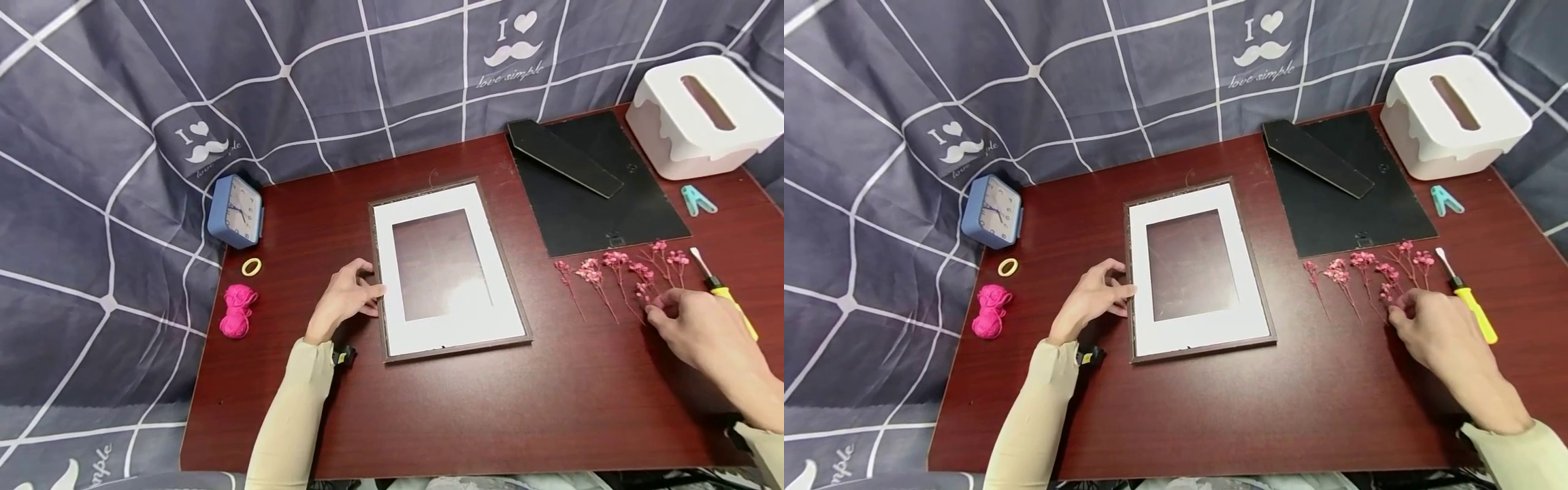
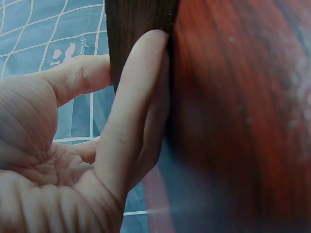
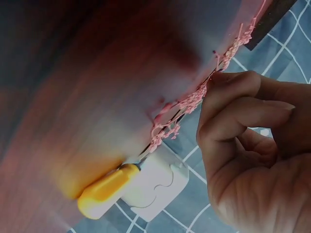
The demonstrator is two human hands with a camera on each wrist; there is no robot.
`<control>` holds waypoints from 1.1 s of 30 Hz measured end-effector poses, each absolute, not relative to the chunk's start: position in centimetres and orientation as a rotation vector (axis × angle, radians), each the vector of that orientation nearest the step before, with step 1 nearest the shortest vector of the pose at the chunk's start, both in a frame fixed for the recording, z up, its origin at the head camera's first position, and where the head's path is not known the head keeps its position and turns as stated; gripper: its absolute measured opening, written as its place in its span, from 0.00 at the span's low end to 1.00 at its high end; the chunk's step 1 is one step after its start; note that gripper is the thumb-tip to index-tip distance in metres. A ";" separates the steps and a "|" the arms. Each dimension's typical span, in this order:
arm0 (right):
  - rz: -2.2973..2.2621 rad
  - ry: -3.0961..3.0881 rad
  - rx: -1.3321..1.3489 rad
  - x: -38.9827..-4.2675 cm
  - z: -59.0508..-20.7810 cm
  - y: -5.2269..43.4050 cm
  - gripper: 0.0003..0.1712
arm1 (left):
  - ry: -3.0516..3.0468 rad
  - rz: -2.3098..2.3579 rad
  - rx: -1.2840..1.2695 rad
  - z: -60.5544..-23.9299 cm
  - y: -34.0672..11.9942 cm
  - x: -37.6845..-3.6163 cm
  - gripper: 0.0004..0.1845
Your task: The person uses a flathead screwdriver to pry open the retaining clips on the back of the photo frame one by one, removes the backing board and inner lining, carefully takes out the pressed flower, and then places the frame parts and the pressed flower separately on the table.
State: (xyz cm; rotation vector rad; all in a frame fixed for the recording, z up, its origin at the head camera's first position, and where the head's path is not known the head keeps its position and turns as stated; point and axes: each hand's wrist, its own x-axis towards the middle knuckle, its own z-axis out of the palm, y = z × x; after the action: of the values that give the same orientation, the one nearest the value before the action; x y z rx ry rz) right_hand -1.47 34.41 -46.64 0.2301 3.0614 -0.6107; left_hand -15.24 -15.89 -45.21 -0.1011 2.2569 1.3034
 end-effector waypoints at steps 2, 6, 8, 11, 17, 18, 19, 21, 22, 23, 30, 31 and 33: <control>-0.588 3.077 0.212 -1.3 -46.8 34.6 0.10 | 2.258 1.307 -0.100 -45.2 -15.9 -15.2 0.28; -0.560 3.060 0.207 -1.3 -46.7 34.7 0.09 | 2.272 1.303 -0.083 -45.2 -15.9 -15.3 0.28; -0.550 3.045 0.214 -1.3 -46.6 34.7 0.09 | 2.275 1.301 -0.079 -45.2 -15.8 -15.4 0.28; -0.541 3.031 0.220 -1.3 -46.6 34.7 0.10 | 2.278 1.298 -0.080 -45.2 -15.8 -15.5 0.28; -0.542 3.002 0.196 -1.3 -46.4 34.8 0.12 | 2.271 1.295 -0.101 -45.2 -15.8 -15.2 0.28; -0.549 2.999 0.201 -1.3 -46.3 34.7 0.12 | 2.270 1.293 -0.103 -45.2 -15.9 -15.1 0.28; -0.550 2.992 0.211 -1.3 -46.1 34.7 0.12 | 2.270 1.293 -0.104 -45.2 -15.9 -15.0 0.29; -0.565 3.002 0.221 -1.3 -45.6 34.3 0.13 | 2.269 1.294 -0.103 -45.3 -15.9 -14.9 0.29; -0.578 3.012 0.223 -1.4 -45.3 34.0 0.13 | 2.266 1.297 -0.100 -45.3 -16.0 -14.8 0.29; -0.594 3.021 0.217 -1.4 -45.0 33.6 0.12 | 2.265 1.296 -0.099 -45.3 -16.0 -14.8 0.29; -0.835 2.846 0.005 -2.5 -43.6 27.9 0.13 | 2.274 1.269 -0.088 -45.3 -16.2 -14.9 0.31; -0.875 2.796 -0.009 -2.8 -43.5 27.1 0.13 | 2.288 1.259 -0.077 -45.3 -16.2 -14.9 0.32; -0.925 2.747 -0.044 -3.4 -43.5 25.5 0.14 | 2.326 1.228 -0.042 -45.4 -16.2 -14.8 0.34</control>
State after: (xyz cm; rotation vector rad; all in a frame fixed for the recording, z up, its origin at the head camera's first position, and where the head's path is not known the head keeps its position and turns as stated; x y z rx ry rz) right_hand -3.42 25.51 -43.50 -0.0437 2.7468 -0.9249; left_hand -14.78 -16.24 -45.36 -0.0418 2.3262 1.2282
